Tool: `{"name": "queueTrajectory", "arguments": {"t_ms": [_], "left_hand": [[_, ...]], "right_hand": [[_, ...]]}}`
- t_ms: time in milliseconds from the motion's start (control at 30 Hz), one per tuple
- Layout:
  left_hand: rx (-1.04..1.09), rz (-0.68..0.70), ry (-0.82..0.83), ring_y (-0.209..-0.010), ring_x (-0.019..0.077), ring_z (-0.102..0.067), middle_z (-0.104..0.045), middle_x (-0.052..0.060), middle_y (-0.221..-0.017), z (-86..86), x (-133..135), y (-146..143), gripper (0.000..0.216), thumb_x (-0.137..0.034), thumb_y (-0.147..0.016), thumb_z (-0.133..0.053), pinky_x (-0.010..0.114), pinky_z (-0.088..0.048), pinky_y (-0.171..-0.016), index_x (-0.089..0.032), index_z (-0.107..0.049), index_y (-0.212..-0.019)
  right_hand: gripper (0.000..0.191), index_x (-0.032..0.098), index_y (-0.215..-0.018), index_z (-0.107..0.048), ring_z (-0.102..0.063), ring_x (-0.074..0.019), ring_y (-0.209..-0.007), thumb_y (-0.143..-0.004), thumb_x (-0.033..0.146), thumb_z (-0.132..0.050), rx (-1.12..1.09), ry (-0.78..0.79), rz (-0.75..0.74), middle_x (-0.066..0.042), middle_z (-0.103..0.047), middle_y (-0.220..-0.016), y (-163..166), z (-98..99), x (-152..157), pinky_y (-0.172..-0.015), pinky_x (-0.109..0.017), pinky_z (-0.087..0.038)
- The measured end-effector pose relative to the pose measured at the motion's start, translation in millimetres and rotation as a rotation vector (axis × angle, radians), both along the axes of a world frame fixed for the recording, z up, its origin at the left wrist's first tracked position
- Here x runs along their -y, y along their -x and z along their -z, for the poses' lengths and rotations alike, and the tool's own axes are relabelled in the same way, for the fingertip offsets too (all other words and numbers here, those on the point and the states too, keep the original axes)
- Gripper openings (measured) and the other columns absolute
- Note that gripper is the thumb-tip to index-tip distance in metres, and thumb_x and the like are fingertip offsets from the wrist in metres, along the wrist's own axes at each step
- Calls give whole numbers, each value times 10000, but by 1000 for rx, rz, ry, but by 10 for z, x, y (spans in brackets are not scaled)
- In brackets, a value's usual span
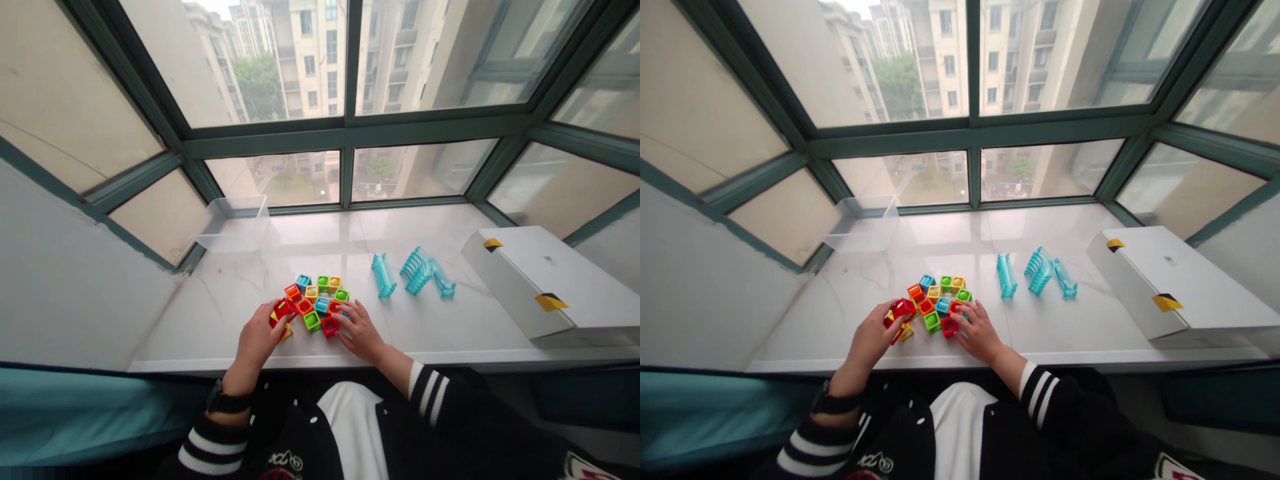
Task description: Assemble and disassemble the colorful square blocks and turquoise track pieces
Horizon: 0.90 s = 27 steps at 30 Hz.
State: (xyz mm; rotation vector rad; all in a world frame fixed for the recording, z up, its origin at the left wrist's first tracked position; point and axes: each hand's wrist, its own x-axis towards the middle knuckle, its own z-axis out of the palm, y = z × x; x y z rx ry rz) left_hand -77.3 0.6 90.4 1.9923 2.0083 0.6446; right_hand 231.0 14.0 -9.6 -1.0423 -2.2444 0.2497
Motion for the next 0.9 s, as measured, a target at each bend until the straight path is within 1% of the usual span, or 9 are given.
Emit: {"name": "queueTrajectory", "arguments": {"t_ms": [100,200,267,367,467,600,767,833,900], "left_hand": [[-85,55,69,-1086,246,-727,-732,48,-1293,26,7,-55,372,-430,-973,-631,332,-573,-840,-296,-660,-1319],[-203,97,133,-1123,272,-716,-719,57,-1323,85,5,-176,353,-391,-969,-650,346,-564,-821,-301,-669,-1310],[-281,102,150,-1070,279,-720,-712,77,-1306,116,-6,-260,362,-367,-970,-650,356,-557,-791,-293,-666,-1324],[-379,102,140,-973,270,-715,-709,94,-1206,122,-42,-353,351,-373,-981,-637,355,-542,-765,-290,-668,-1320],[-450,93,155,-958,266,-711,-709,91,-1151,93,-91,-404,290,-366,-971,-651,352,-532,-782,-282,-682,-1246],[-511,125,192,-959,285,-720,-718,100,-1112,59,-159,-458,260,-329,-939,-686,377,-533,-817,-261,-678,-1190],[-546,184,238,-996,315,-729,-729,121,-1131,-11,-221,-480,438,-284,-864,-772,388,-533,-822,-246,-623,-1274],[-530,204,266,-1005,317,-733,-724,117,-1173,-82,-218,-428,500,-309,-833,-811,374,-532,-797,-258,-611,-1288],[-499,204,284,-989,308,-738,-715,103,-1203,-164,-200,-347,495,-375,-827,-823,352,-528,-754,-274,-620,-1267]], "right_hand": [[457,282,-1424,-621,-483,-322,-1465,-969,242,-616,-48,-8,48,-112,-619,-1437,-121,42,56,-1283,-644,-291],[436,264,-1390,-632,-514,-315,-1428,-958,214,-598,-82,-21,55,-117,-627,-1413,-190,113,90,-1269,-637,-319],[438,259,-1379,-637,-529,-314,-1407,-945,205,-599,-90,-21,48,-119,-627,-1406,-206,150,98,-1259,-636,-334],[455,262,-1375,-640,-537,-322,-1394,-925,205,-609,-94,-9,47,-120,-626,-1403,-204,170,95,-1249,-648,-341],[461,261,-1370,-641,-541,-331,-1384,-913,207,-619,-100,-9,46,-126,-624,-1399,-195,164,88,-1241,-658,-347],[442,267,-1352,-649,-533,-335,-1395,-915,213,-623,-86,0,50,-124,-616,-1402,-188,163,89,-1239,-657,-350],[411,258,-1315,-667,-512,-340,-1412,-908,211,-630,-78,-11,45,-128,-608,-1405,-189,162,99,-1246,-653,-338],[413,258,-1316,-667,-510,-341,-1413,-907,217,-635,-75,-9,42,-131,-605,-1407,-190,157,101,-1247,-651,-336],[420,263,-1321,-668,-512,-343,-1410,-903,226,-641,-73,0,43,-130,-604,-1407,-188,149,99,-1245,-655,-335]]}}
